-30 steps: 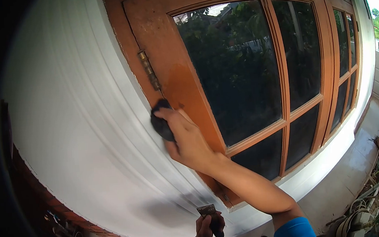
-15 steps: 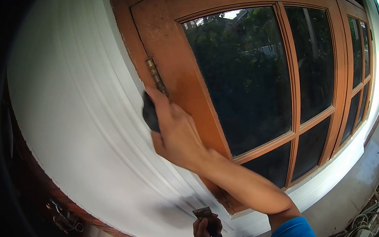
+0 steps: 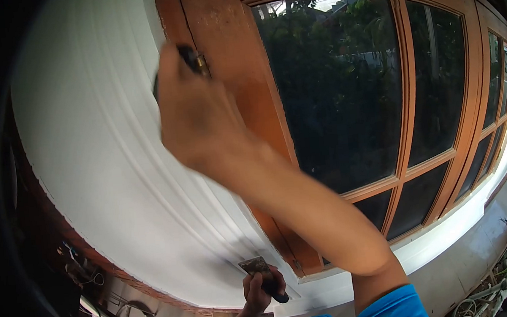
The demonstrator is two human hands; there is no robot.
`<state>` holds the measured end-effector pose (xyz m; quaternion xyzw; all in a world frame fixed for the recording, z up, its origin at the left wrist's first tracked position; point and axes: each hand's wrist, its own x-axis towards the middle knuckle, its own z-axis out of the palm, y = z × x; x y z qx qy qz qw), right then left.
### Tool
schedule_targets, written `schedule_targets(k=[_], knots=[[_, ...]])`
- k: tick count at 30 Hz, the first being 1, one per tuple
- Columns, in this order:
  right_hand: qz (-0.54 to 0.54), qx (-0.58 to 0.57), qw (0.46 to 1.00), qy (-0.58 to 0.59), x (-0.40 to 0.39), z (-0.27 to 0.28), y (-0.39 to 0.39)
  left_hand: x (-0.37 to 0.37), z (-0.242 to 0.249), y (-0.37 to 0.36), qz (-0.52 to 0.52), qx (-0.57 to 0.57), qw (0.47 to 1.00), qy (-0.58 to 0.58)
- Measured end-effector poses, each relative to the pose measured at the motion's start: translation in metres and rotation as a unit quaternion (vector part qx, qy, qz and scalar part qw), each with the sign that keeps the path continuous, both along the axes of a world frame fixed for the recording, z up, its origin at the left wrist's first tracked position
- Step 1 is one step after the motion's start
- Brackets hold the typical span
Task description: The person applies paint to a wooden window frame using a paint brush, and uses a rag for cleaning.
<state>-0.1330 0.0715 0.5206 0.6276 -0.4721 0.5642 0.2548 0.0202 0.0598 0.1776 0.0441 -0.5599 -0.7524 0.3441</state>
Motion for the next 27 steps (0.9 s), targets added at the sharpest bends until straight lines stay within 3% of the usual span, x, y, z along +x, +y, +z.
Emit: schedule_targets(k=[3, 5, 7, 10, 13, 18, 20, 24, 27], knots=[[-0.016, 0.056, 0.998, 0.017, 0.002, -0.067, 0.016, 0.001, 0.006, 0.002, 0.058, -0.003, 0.998, -0.018], [-0.009, 0.093, 0.996, -0.004, 0.0, -0.119, 0.025, 0.004, 0.004, -0.002, 0.04, 0.002, 0.999, 0.009], [0.039, 0.176, 0.982, -0.059, -0.013, -0.159, 0.05, 0.004, 0.007, -0.001, 0.038, 0.002, 0.999, 0.024], [0.091, 0.184, 0.963, -0.177, -0.032, -0.214, 0.083, 0.005, 0.005, -0.003, 0.034, -0.074, 0.995, 0.061], [0.117, 0.185, 0.938, -0.268, -0.029, -0.257, 0.109, 0.003, 0.022, 0.014, 0.132, -0.15, 0.98, 0.011], [0.235, 0.195, 0.867, -0.394, 0.018, -0.302, 0.121, 0.004, 0.006, 0.017, 0.059, -0.226, 0.972, 0.005], [0.319, 0.168, 0.823, -0.439, 0.038, -0.315, 0.114, 0.008, -0.005, 0.026, 0.019, -0.124, 0.992, -0.024], [0.289, 0.151, 0.859, -0.396, 0.05, -0.334, 0.108, 0.018, 0.004, 0.034, 0.015, -0.044, 0.995, -0.086], [0.083, 0.197, 0.948, -0.235, 0.049, -0.326, 0.109, 0.021, -0.009, 0.029, 0.028, -0.027, 0.994, -0.105]])
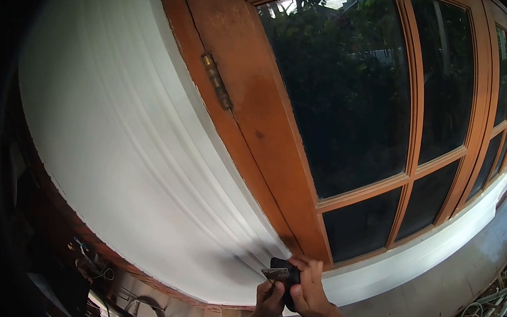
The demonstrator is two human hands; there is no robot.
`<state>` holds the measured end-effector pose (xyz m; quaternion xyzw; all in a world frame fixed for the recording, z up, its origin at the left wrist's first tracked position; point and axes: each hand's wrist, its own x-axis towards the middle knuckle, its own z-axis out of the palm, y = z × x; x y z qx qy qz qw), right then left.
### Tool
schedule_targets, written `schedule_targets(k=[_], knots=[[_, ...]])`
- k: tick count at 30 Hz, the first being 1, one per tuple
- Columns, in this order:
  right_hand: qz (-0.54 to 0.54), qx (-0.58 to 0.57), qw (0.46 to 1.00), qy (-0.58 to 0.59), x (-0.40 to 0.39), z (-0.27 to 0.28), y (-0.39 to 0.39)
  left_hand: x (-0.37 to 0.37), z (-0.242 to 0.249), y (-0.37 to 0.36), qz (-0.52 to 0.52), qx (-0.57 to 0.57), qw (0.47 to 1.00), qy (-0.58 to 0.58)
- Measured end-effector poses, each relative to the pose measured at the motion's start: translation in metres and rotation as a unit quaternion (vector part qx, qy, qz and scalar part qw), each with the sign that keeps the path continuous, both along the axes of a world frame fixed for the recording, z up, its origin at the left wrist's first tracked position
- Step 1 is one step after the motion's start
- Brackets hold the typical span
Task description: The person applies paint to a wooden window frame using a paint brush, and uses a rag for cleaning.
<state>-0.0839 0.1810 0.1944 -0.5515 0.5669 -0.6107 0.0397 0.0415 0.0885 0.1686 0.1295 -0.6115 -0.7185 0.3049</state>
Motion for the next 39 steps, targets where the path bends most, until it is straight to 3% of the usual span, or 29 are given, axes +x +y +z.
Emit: schedule_targets(k=[7, 11, 12, 15, 16, 19, 22, 27, 33, 39], knots=[[-0.014, -0.047, 0.997, -0.058, 0.002, -0.012, -0.012, -0.014, -0.009, -0.007, 0.094, -0.041, 0.994, 0.03], [0.022, -0.042, 0.997, -0.06, -0.002, -0.033, -0.013, -0.017, -0.037, -0.024, 0.084, -0.041, 0.995, 0.032], [-0.002, -0.036, 0.997, -0.069, -0.001, -0.038, -0.014, -0.011, 0.037, 0.013, 0.09, 0.03, 0.994, -0.056], [-0.058, -0.04, 0.997, 0.028, -0.006, -0.041, -0.011, -0.018, 0.025, 0.011, 0.052, -0.034, 0.998, 0.003], [0.031, 0.024, 0.995, -0.09, -0.007, -0.065, -0.013, -0.031, -0.005, 0.016, 0.104, -0.082, 0.987, 0.094], [-0.06, -0.081, 0.994, 0.035, -0.011, -0.038, -0.008, -0.04, -0.009, 0.016, 0.086, -0.065, 0.992, 0.059], [0.051, -0.162, 0.979, -0.109, -0.005, -0.04, -0.012, -0.048, -0.011, 0.016, 0.074, -0.049, 0.995, 0.049], [0.068, -0.201, 0.943, -0.257, 0.013, -0.045, -0.01, -0.056, -0.009, 0.014, 0.06, -0.037, 0.997, 0.041], [0.071, -0.205, 0.932, -0.291, 0.012, -0.046, -0.005, -0.065, -0.01, 0.015, 0.045, -0.036, 0.997, 0.043], [0.085, -0.108, 0.953, -0.269, -0.004, -0.059, 0.013, -0.056, -0.029, 0.014, 0.023, -0.047, 0.996, 0.068]])
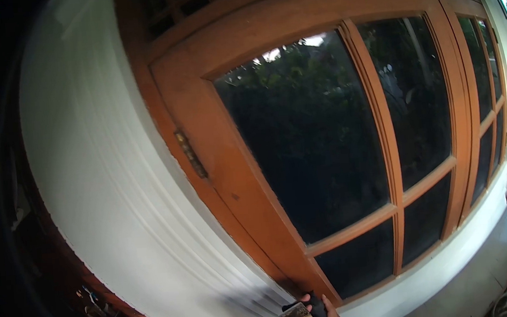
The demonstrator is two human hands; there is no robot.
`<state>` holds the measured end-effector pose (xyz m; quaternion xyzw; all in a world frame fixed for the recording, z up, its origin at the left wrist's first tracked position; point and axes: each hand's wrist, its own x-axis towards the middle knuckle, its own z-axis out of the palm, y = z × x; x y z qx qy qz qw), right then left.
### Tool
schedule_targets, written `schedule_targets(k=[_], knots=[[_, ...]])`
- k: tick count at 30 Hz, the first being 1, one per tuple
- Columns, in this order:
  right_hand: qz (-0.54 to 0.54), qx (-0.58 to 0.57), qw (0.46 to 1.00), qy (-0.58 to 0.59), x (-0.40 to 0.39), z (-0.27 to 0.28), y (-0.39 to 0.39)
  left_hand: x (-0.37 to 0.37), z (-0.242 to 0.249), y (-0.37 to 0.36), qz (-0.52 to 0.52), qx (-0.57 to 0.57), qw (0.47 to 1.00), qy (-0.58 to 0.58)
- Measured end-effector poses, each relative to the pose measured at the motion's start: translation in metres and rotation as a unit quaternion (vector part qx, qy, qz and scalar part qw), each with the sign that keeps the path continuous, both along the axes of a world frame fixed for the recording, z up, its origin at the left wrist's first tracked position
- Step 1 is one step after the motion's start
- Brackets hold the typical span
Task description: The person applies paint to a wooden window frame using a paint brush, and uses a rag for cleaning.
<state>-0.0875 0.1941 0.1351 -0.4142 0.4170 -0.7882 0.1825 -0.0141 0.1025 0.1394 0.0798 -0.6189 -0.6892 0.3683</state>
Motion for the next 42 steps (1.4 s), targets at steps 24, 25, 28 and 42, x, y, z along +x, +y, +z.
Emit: schedule_targets(k=[24, 25, 28, 42], knots=[[-0.148, 0.105, 0.966, -0.182, 0.069, -0.036, 0.031, 0.037, -0.021, -0.049, -0.249, -0.38, 0.883, -0.118], [-0.161, 0.112, 0.962, -0.19, 0.076, -0.042, 0.027, 0.038, -0.03, -0.054, -0.266, -0.349, 0.89, -0.121], [-0.154, 0.141, 0.956, -0.206, 0.09, -0.057, 0.028, 0.049, -0.049, -0.055, -0.33, -0.14, 0.918, -0.168], [-0.124, 0.022, 0.908, -0.4, 0.139, -0.1, 0.011, 0.065, -0.097, -0.069, -0.335, 0.027, 0.924, -0.18]])
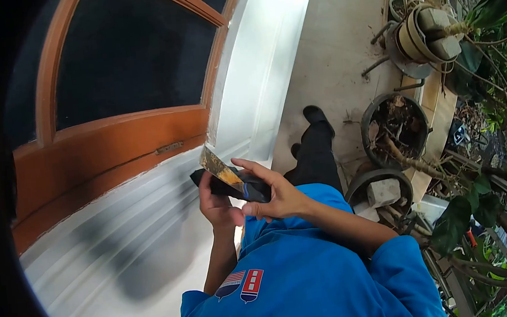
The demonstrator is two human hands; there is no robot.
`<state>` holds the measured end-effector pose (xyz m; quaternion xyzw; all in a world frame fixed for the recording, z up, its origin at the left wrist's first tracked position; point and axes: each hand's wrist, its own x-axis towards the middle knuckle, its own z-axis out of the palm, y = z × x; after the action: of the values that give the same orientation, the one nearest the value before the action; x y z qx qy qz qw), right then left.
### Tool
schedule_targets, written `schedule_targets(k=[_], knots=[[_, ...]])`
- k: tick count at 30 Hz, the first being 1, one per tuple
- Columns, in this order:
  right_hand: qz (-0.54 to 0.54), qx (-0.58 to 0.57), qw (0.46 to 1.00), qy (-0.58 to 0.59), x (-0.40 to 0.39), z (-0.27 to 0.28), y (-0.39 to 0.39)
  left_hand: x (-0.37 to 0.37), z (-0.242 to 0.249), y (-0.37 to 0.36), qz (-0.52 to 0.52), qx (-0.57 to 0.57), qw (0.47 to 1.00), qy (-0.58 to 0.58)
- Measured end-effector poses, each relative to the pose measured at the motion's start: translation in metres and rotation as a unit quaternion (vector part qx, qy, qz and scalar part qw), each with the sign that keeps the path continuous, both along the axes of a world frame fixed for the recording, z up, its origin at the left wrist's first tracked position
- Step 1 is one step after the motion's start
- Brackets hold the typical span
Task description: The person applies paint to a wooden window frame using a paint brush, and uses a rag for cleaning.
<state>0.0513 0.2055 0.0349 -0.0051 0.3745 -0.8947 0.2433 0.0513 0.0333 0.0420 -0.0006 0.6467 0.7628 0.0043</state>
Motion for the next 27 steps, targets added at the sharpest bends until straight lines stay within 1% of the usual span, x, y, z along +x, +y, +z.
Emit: schedule_targets(k=[1, 2, 3, 4, 5, 6, 7, 8, 9, 10, 11, 13, 16, 17, 20, 21, 24, 25, 27], knots=[[0.013, -0.006, 1.0, -0.022, 0.002, -0.003, -0.001, 0.0, 0.007, 0.005, 0.049, 0.012, 0.998, -0.029], [0.028, -0.013, 0.999, -0.044, 0.004, -0.007, -0.002, 0.0, 0.006, 0.0, 0.074, -0.03, 0.997, -0.02], [0.04, 0.002, 0.998, -0.039, 0.002, -0.011, -0.001, -0.002, 0.006, -0.008, 0.099, -0.073, 0.992, -0.011], [0.012, 0.008, 0.997, -0.077, -0.002, -0.006, 0.0, -0.004, 0.006, -0.011, 0.123, -0.116, 0.986, -0.003], [-0.005, 0.007, 0.997, -0.08, -0.004, -0.013, 0.001, -0.008, 0.007, -0.012, 0.149, -0.148, 0.978, -0.01], [-0.022, 0.008, 0.996, -0.081, -0.006, -0.021, 0.002, -0.009, 0.009, -0.014, 0.136, -0.144, 0.98, -0.021], [-0.044, 0.035, 0.994, -0.089, -0.009, -0.025, 0.002, -0.011, 0.011, -0.018, 0.123, -0.141, 0.982, -0.032], [-0.057, 0.054, 0.99, -0.119, -0.013, -0.032, 0.0, -0.015, 0.012, -0.022, 0.109, -0.136, 0.984, -0.041], [-0.071, 0.073, 0.984, -0.15, -0.015, -0.04, -0.002, -0.018, 0.013, -0.026, 0.072, -0.163, 0.984, -0.015], [-0.082, 0.091, 0.976, -0.181, -0.017, -0.046, -0.004, -0.023, 0.014, -0.025, 0.051, -0.167, 0.984, 0.014], [-0.07, 0.128, 0.972, -0.182, -0.02, -0.049, -0.005, -0.032, 0.016, -0.022, 0.03, -0.169, 0.984, 0.046], [-0.079, 0.136, 0.976, -0.149, -0.024, -0.063, -0.014, -0.045, 0.016, -0.025, -0.019, -0.197, 0.975, 0.101], [-0.063, 0.166, 0.976, -0.125, -0.036, -0.071, -0.023, -0.057, 0.035, -0.026, -0.073, -0.228, 0.967, 0.092], [-0.054, 0.177, 0.975, -0.12, -0.041, -0.071, -0.025, -0.061, 0.032, -0.029, -0.066, -0.243, 0.958, 0.134], [-0.028, 0.214, 0.973, -0.079, -0.056, -0.067, -0.027, -0.065, 0.047, -0.029, -0.075, -0.254, 0.958, 0.111], [-0.022, 0.226, 0.971, -0.075, -0.058, -0.068, -0.029, -0.067, 0.053, -0.032, -0.082, -0.305, 0.944, 0.098], [-0.016, 0.259, 0.964, -0.051, -0.071, -0.079, -0.036, -0.081, 0.063, -0.042, -0.16, -0.398, 0.888, 0.165], [-0.024, 0.262, 0.964, -0.048, -0.073, -0.082, -0.04, -0.084, 0.061, -0.04, -0.134, -0.393, 0.892, 0.181], [-0.052, 0.271, 0.96, -0.038, -0.07, -0.087, -0.052, -0.093, 0.063, -0.045, -0.157, -0.413, 0.876, 0.195]])
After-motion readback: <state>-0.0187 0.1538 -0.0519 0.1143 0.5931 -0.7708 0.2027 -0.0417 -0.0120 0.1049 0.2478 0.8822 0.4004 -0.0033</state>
